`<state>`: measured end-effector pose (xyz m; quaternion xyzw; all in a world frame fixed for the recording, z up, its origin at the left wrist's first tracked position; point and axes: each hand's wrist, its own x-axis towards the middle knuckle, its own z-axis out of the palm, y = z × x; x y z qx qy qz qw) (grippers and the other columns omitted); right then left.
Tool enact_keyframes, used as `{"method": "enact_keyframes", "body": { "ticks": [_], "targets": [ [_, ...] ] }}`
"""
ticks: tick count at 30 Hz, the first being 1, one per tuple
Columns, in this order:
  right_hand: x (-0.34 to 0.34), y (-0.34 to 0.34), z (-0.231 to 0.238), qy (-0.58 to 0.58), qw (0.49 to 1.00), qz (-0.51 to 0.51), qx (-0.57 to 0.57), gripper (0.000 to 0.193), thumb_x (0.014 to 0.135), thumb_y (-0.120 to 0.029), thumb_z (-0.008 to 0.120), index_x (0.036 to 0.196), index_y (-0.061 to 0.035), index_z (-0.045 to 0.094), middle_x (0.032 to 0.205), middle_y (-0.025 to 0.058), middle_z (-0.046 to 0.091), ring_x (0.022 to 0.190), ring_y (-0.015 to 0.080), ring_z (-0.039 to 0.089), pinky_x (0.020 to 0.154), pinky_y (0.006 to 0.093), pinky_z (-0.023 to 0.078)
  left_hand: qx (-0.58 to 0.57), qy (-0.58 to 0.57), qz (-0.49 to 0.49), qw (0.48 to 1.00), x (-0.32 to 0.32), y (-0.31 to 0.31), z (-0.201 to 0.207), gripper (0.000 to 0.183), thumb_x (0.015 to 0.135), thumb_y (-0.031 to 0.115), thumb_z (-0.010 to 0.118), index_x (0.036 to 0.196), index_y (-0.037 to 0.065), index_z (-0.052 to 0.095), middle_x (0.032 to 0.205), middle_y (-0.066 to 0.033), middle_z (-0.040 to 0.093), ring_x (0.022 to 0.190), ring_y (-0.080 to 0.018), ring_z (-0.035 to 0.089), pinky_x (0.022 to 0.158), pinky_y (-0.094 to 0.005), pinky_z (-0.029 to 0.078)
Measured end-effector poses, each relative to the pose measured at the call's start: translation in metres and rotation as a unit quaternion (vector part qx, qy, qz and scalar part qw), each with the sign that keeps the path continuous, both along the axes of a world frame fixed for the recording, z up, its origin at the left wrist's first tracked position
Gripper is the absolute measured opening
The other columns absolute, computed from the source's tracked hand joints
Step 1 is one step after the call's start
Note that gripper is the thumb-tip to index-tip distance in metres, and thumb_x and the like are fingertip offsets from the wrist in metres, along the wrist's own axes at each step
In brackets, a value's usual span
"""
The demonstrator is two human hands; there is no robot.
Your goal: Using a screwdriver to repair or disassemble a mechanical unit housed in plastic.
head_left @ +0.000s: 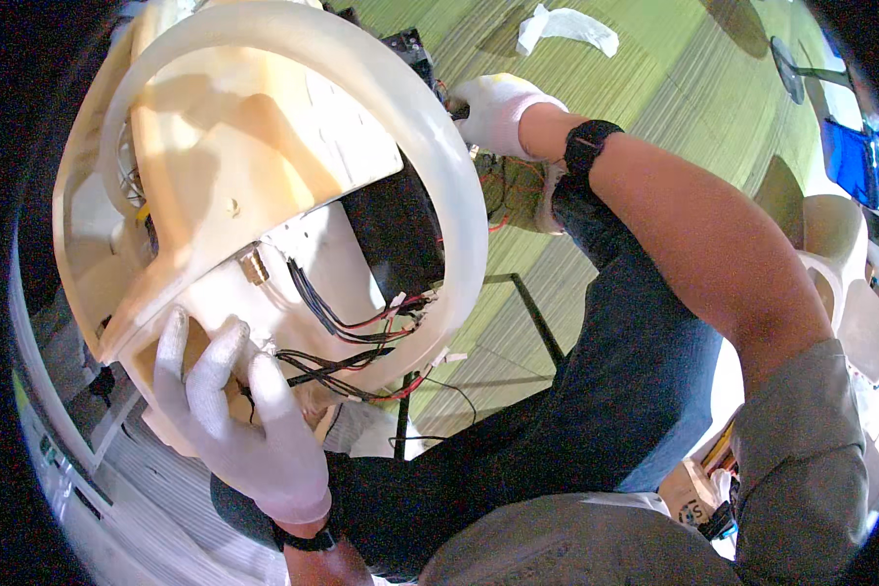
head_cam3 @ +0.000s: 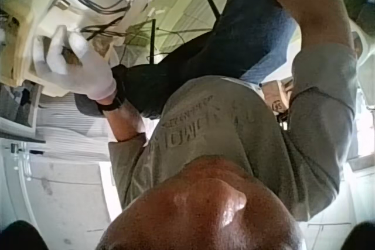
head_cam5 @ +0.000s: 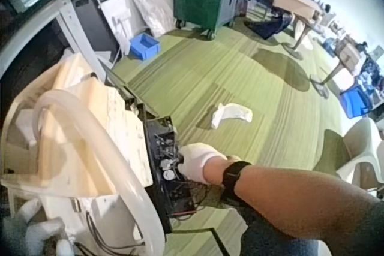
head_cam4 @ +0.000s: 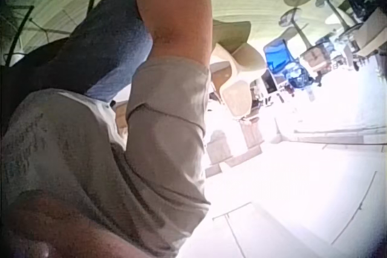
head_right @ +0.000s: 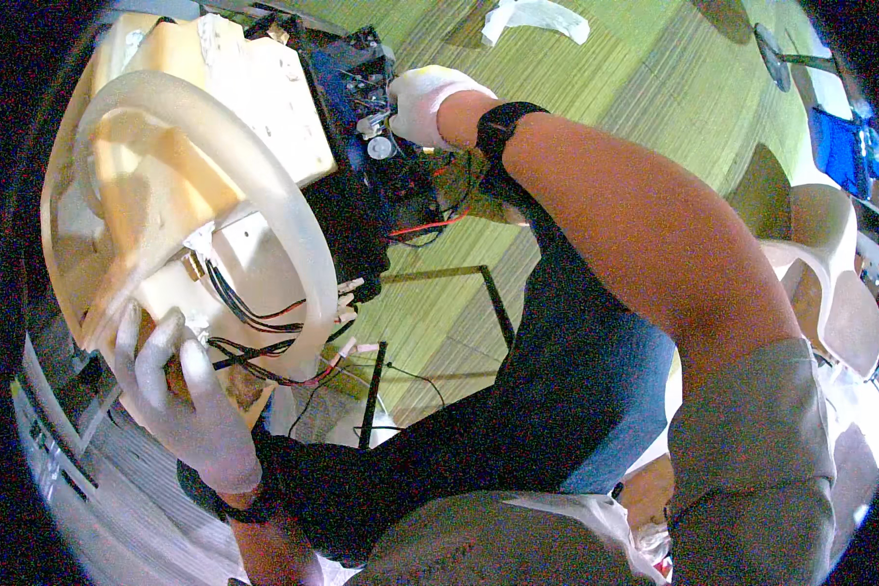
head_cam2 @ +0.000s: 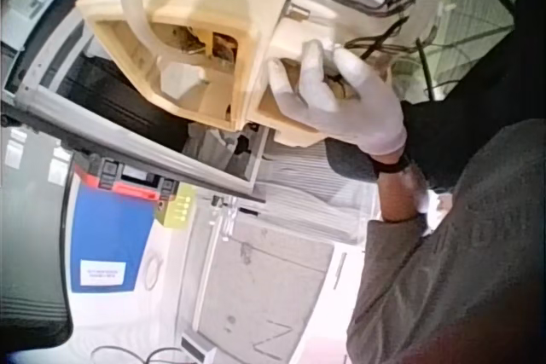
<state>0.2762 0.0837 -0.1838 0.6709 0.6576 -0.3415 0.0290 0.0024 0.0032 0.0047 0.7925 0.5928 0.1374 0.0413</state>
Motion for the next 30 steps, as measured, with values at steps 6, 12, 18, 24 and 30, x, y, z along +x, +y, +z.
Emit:
{"method": "enact_keyframes", "body": {
  "ticks": [6,12,18,24,30],
  "targets": [
    [-0.003,0.003,0.003,-0.019,1.0,0.005,-0.002,0.036,0.079,-0.031,0.056,0.103,-0.0062,0.065,0.099,0.0192,0.066,0.094,0.0359,0.062,0.084,0.0407,0.049,0.01,0.001,0.015,1.0,-0.001,-0.003,-0.003,0.026,0.072,0.001,0.057,0.097,0.005,0.063,0.122,-0.016,0.051,0.112,-0.0316,0.049,0.097,-0.0435,0.036],
    [-0.004,0.004,0.008,-0.003,1.0,-0.008,-0.015,0.036,0.079,-0.029,0.053,0.102,-0.0036,0.064,0.099,0.0209,0.065,0.095,0.0362,0.062,0.085,0.0419,0.05,-0.005,0.028,0.002,1.0,-0.006,-0.003,-0.003,0.025,0.074,0.002,0.055,0.098,0.007,0.06,0.127,-0.016,0.049,0.12,-0.033,0.044,0.105,-0.0475,0.026],
    [-0.001,0.008,0.016,-0.021,0.999,0.018,-0.028,0.036,0.08,-0.029,0.053,0.104,-0.0039,0.064,0.101,0.02,0.065,0.096,0.0357,0.062,0.085,0.0424,0.05,-0.033,-0.034,-0.009,0.999,-0.01,0.002,-0.002,0.024,0.084,0.013,0.047,0.101,0.001,0.059,0.131,-0.0218,0.044,0.124,-0.0368,0.04,0.105,-0.0484,0.03],
    [0.002,0.007,0.005,-0.01,1.0,-0.002,-0.019,0.031,0.08,-0.029,0.057,0.101,-0.0069,0.063,0.093,0.0194,0.065,0.092,0.037,0.061,0.081,0.0417,0.049,-0.059,-0.134,0.028,0.989,-0.008,0.011,-0.004,0.036,0.09,0.026,0.05,0.11,-0.003,0.054,0.126,-0.0215,0.046,0.117,-0.0339,0.044,0.101,-0.0451,0.035],
    [0.003,0.007,0.005,-0.006,1.0,-0.008,-0.017,0.032,0.08,-0.029,0.059,0.102,-0.0072,0.063,0.093,0.0186,0.065,0.092,0.0363,0.061,0.08,0.0414,0.049,-0.128,0.1,-0.039,0.986,-0.008,0.018,0.011,0.036,0.091,0.02,0.045,0.117,-0.004,0.048,0.132,-0.0234,0.043,0.124,-0.037,0.04,0.105,-0.0482,0.03]
  ]
}}
